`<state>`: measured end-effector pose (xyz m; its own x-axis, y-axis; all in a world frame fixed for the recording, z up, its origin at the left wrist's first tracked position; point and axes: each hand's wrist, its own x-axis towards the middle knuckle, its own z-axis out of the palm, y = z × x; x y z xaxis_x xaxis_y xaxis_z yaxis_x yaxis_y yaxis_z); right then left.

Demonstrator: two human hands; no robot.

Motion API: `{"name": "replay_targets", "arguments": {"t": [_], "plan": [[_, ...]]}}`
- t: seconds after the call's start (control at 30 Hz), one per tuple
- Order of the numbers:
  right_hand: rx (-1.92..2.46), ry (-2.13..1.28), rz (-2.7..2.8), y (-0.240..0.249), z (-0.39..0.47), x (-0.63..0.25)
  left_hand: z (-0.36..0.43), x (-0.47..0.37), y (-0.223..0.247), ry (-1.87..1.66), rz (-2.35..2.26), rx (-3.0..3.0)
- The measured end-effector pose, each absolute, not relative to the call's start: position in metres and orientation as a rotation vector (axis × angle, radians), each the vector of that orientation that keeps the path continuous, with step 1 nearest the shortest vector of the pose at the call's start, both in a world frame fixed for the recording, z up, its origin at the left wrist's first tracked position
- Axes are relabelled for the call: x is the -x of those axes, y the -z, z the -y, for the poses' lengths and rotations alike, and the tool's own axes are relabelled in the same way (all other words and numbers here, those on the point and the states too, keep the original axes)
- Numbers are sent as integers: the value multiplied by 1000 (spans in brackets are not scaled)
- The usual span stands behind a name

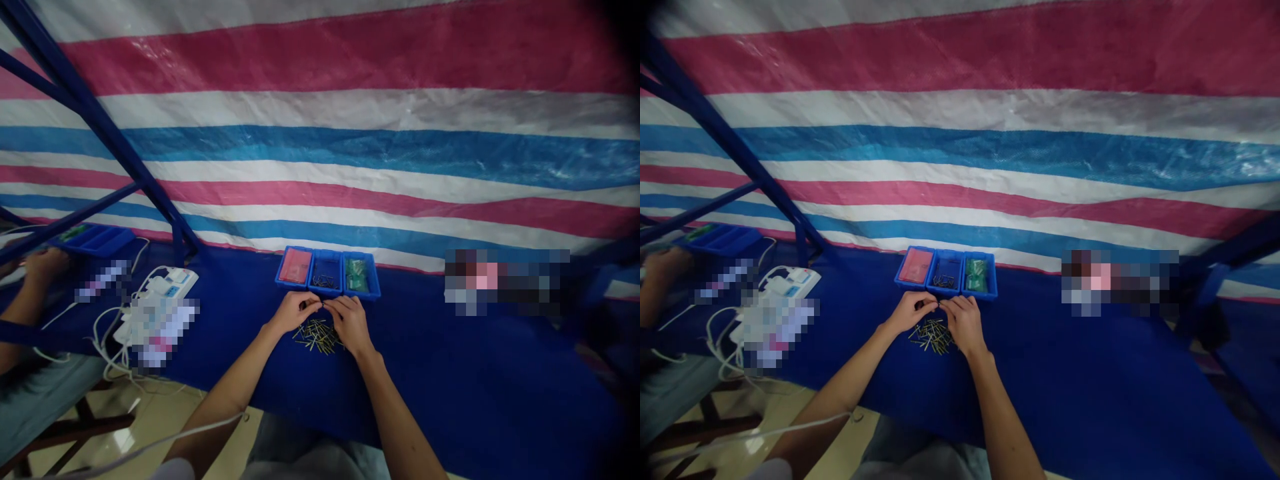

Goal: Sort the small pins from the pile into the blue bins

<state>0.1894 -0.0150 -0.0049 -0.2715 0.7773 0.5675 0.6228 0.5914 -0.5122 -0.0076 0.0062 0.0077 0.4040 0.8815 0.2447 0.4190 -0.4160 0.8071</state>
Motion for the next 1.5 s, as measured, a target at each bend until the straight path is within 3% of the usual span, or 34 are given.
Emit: {"name": "replay_targets", "arguments": {"t": [0.6, 1.1, 1.5], "plan": [[1164, -348, 2023, 4, 16, -185, -4, 8, -10, -918, -1036, -2137], [1326, -104, 2108, 2, 18, -180, -3, 6, -9, -954, -1042, -2116], [1187, -394, 1918, 8, 15, -188, -5, 7, -11, -934, -1091, -2049]]}}
